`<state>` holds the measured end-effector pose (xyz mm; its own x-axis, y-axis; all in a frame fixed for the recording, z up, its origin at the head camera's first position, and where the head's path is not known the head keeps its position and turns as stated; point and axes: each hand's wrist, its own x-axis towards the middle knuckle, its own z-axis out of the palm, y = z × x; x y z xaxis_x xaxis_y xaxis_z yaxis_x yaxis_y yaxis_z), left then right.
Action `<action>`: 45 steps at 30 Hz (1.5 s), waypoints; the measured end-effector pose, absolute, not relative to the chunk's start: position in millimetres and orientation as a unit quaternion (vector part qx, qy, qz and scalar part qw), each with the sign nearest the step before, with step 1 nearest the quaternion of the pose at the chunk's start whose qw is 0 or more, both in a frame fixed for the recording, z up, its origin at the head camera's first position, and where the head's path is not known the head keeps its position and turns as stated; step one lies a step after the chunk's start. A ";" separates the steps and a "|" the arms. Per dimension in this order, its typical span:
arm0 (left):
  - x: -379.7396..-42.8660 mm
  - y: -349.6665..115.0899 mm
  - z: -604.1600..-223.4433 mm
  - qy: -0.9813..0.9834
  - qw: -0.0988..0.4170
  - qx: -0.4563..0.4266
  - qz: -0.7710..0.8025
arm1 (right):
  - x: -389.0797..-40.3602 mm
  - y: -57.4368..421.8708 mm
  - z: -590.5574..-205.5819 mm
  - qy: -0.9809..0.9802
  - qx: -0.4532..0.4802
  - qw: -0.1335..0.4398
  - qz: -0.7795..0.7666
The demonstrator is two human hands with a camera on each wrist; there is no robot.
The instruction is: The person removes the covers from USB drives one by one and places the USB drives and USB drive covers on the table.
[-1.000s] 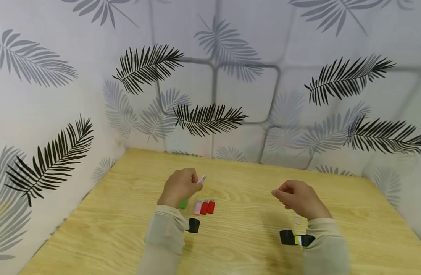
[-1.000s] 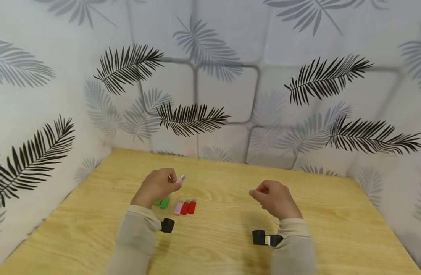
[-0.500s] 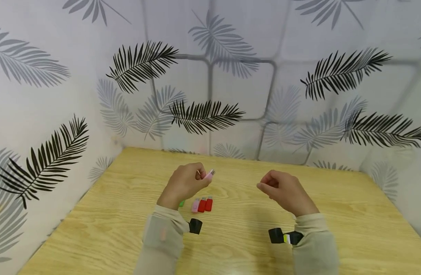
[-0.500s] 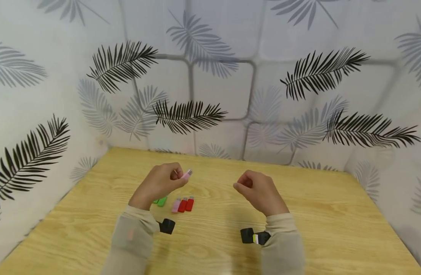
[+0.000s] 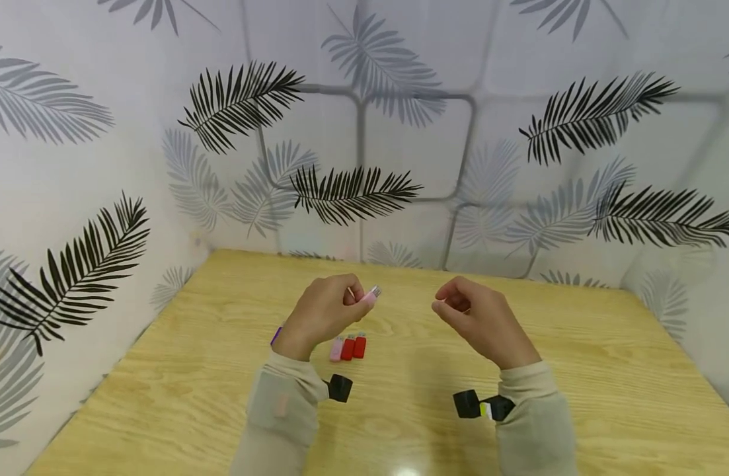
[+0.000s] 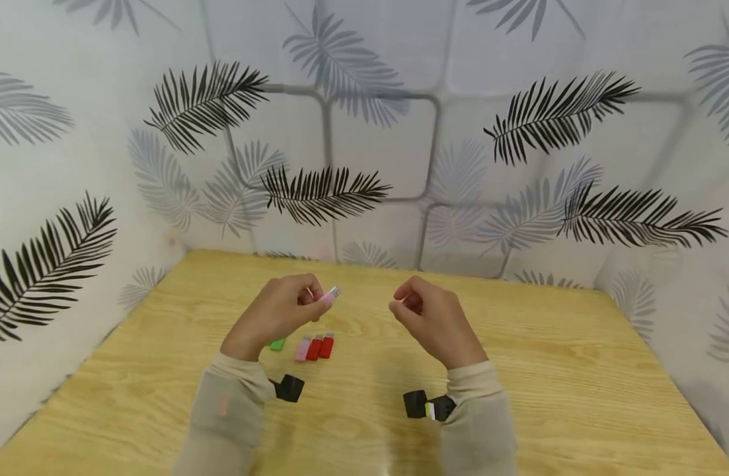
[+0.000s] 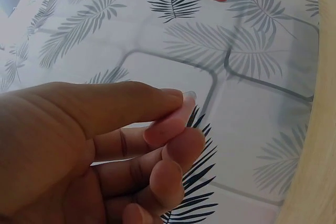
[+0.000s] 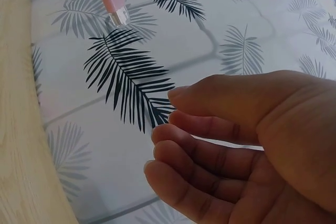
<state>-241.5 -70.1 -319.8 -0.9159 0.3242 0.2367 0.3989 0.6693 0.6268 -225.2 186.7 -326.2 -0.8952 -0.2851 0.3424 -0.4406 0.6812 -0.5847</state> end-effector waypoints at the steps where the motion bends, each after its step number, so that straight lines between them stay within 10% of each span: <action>1: -241.9 -69.8 -318.4 -0.912 0.056 -0.199 -0.355 | -225.9 186.0 -325.2 -0.909 0.200 0.116 0.347; 45: -199.8 -52.2 -286.3 -0.869 0.117 -0.298 -0.378 | -199.6 162.0 -299.4 -0.857 0.289 0.099 0.415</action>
